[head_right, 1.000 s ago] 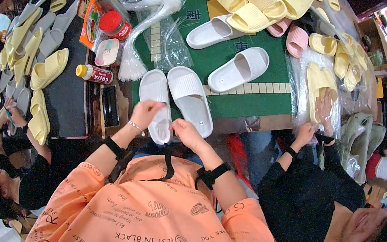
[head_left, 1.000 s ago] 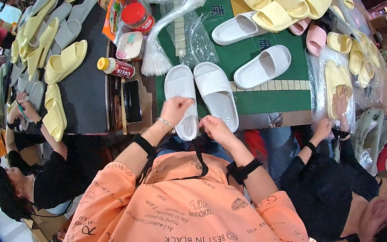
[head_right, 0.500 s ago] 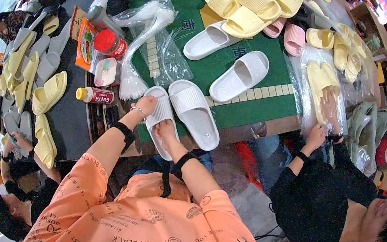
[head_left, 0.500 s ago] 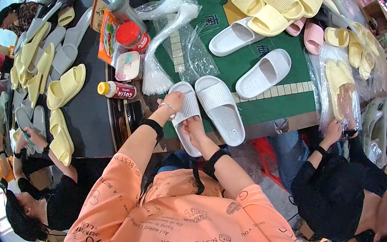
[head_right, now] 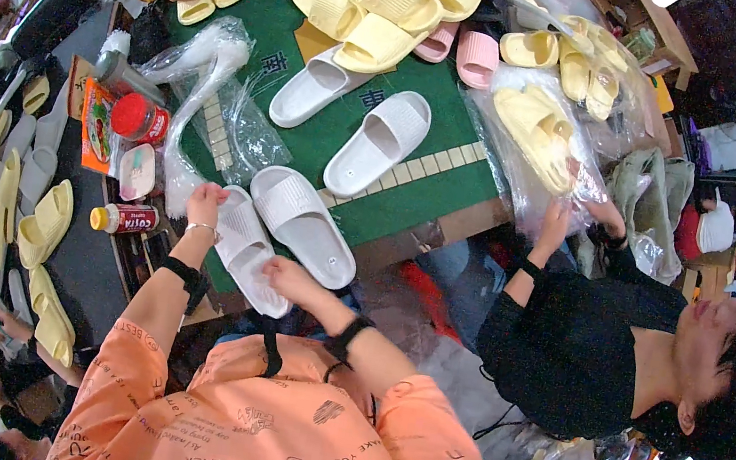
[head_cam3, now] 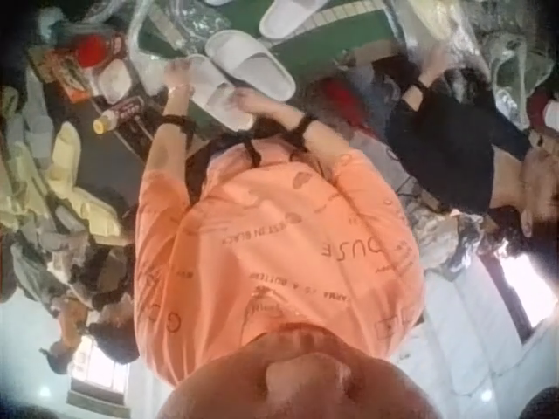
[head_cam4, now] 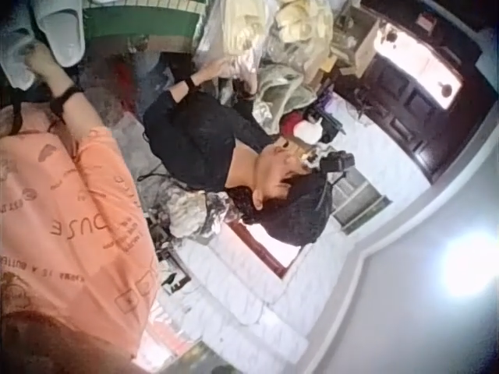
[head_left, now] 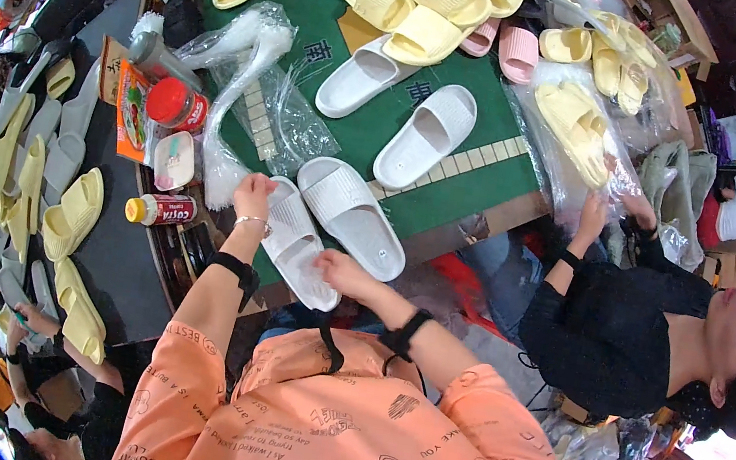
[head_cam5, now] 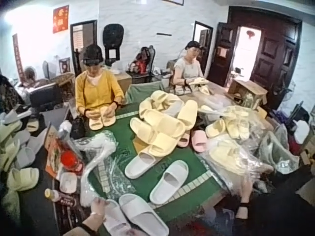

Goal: Assembling and finishing various colored slides/shoes at a production table.

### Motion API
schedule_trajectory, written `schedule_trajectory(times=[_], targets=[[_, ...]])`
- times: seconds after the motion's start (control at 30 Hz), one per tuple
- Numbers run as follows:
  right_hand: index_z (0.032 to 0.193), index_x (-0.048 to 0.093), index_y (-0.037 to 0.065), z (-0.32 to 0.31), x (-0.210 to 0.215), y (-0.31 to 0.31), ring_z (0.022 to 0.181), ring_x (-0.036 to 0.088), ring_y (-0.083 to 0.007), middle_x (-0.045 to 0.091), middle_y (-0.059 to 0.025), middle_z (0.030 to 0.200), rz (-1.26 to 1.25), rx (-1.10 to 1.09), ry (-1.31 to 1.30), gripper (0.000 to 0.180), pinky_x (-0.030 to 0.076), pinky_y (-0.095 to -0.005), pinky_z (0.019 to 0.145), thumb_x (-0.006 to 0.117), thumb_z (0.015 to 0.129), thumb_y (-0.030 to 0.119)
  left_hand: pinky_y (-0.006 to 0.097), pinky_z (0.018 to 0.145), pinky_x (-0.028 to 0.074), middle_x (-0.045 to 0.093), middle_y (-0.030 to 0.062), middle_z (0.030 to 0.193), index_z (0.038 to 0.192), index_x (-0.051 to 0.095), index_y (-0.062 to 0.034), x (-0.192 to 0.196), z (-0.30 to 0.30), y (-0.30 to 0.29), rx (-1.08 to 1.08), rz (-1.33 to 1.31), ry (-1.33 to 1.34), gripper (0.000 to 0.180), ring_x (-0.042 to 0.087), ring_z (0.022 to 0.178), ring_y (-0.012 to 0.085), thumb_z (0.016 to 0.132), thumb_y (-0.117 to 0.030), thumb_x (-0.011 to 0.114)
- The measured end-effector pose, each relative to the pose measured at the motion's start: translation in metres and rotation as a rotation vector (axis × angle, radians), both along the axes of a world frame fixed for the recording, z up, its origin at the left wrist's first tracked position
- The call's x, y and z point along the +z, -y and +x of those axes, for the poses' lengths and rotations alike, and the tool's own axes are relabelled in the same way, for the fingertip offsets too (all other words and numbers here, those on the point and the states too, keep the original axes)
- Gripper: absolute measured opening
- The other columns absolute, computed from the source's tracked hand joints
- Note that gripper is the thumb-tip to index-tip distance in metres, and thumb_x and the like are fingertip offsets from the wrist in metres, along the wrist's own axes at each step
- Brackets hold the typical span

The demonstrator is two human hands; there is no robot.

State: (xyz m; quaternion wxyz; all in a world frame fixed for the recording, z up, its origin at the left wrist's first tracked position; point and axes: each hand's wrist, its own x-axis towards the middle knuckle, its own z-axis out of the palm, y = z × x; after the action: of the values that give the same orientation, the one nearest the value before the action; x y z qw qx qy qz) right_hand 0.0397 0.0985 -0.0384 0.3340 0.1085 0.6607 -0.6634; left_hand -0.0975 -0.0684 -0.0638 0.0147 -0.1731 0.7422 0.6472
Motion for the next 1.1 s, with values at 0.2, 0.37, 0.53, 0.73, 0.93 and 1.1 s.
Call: schedule_trajectory(times=[0.2,0.37,0.53,0.73,0.93,1.1], targets=[[0.085,0.057,0.002,0.033,-0.003,-0.103,0.072,0.053,-0.0144,0.059,-0.0077,0.078,0.193,-0.112,-0.183,0.021,0.042,-0.0274,0.069,0.049,0.081,0.021,0.034,0.06,0.043,0.059,0.013,0.071,0.079,0.057,-0.0019,0.01,-0.026,0.003,0.014,-0.378,0.028,0.019,0.056,0.064,0.024,0.081,-0.019,0.048],[0.081,0.059,0.001,0.034,-0.001,-0.139,0.059,0.052,-0.0119,0.058,-0.0026,0.067,0.326,-0.31,-0.194,0.016,0.041,-0.0245,0.056,0.054,0.078,0.016,0.038,0.066,0.043,0.059,0.0164,0.079,0.084,0.057,-0.0049,0.038,-0.002,-0.048,-0.307,-0.624,-0.166,0.016,0.055,0.074,0.0315,0.074,-0.018,0.055],[0.074,0.058,0.004,0.037,0.024,-0.135,0.057,0.05,-0.0057,0.057,-0.0017,0.066,-0.055,-0.772,0.012,0.011,0.039,-0.0174,0.051,0.064,0.073,0.013,0.039,0.074,0.043,0.058,0.0166,0.089,0.097,0.056,-0.0069,0.036,0.022,-0.06,-0.587,-0.736,0.021,0.029,0.055,0.083,0.0318,0.07,-0.017,0.06],[0.076,0.053,0.006,0.012,0.042,-0.111,0.071,0.057,-0.0127,0.06,-0.0063,0.081,-0.543,-0.903,0.008,0.007,0.044,-0.0207,0.062,0.059,0.077,0.01,0.036,0.065,0.045,0.058,0.0146,0.073,0.096,0.056,-0.0056,0.03,0.023,-0.062,-0.577,-0.831,-0.047,0.031,0.057,0.071,0.0281,0.071,-0.024,0.06],[0.076,0.048,0.006,-0.018,0.028,-0.088,0.073,0.058,-0.0159,0.058,-0.0078,0.078,-0.766,-0.723,0.068,0.008,0.048,-0.0253,0.065,0.052,0.082,0.01,0.037,0.072,0.044,0.059,0.0167,0.084,0.091,0.058,-0.0048,0.03,0.006,-0.064,-0.596,-0.76,0.011,0.027,0.056,0.08,0.0301,0.07,-0.022,0.059],[0.076,0.047,0.006,-0.025,-0.008,-0.062,0.044,0.044,-0.0099,0.05,-0.0023,0.058,-0.337,-0.554,0.121,0.013,0.036,-0.0225,0.041,0.049,0.084,0.015,0.034,0.065,0.045,0.06,0.0149,0.078,0.085,0.06,-0.0056,0.022,-0.003,-0.065,-0.611,-0.827,-0.021,0.02,0.057,0.074,0.0282,0.071,-0.019,0.057]])
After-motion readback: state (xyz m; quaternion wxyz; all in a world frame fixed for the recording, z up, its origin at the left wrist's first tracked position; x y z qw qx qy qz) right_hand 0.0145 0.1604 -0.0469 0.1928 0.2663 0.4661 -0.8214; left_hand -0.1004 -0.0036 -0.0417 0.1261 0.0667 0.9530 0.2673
